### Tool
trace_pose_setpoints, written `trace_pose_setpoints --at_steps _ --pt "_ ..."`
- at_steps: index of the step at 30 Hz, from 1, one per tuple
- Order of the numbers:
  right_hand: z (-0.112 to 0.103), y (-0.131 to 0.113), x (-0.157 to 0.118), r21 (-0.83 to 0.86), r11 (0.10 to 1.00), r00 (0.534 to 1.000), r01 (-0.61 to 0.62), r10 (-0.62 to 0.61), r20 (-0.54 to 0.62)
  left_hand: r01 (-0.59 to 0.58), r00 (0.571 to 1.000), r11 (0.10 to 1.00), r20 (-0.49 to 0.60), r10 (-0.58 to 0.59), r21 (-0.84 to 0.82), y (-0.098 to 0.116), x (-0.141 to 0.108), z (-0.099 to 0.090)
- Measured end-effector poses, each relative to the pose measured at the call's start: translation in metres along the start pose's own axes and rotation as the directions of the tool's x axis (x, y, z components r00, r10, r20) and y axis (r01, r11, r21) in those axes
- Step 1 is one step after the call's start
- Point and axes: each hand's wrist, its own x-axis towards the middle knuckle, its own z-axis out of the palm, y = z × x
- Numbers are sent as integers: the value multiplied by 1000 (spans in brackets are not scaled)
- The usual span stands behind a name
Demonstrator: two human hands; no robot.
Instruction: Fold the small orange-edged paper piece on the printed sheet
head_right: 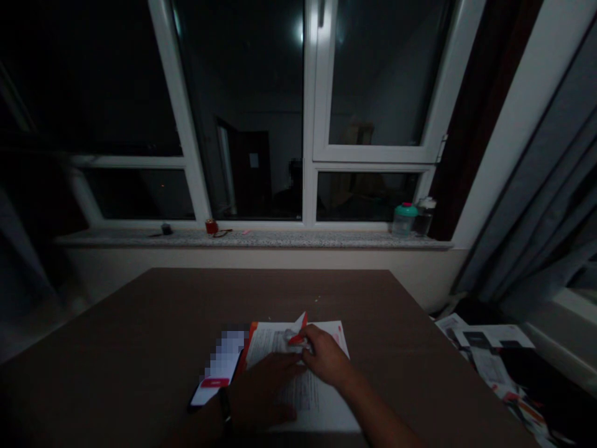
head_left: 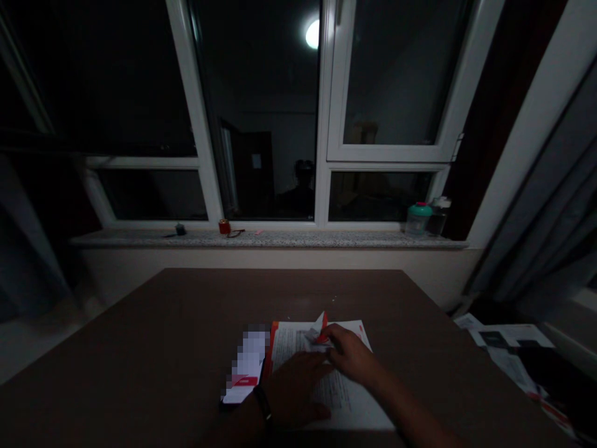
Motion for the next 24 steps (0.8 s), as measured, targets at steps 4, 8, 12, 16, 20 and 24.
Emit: trace_pose_setpoints --at_steps 4,8,12,16,20,24 --pt "-1 4 1 -9 999 999 34 -34 -1 4 999 999 -47 -3 33 7 3 -6" --pt "-3 5 2 -1 995 995 101 -101 11 202 941 979 -283 -184 34 10 9 -16" --pt "-2 7 1 -1 990 990 143 -143 -2 280 866 960 -425 -264 -24 2 12 -17" --pt "-1 9 1 -66 986 988 155 -154 16 295 904 955 -327 -275 13 -4 11 -12" --pt "-3 8 2 -92 977 980 195 -189 66 287 939 957 -214 -270 52 -1 9 -10" --pt "-7 6 0 -111 971 974 213 -202 104 258 955 963 -170 -243 76 2 7 -10"
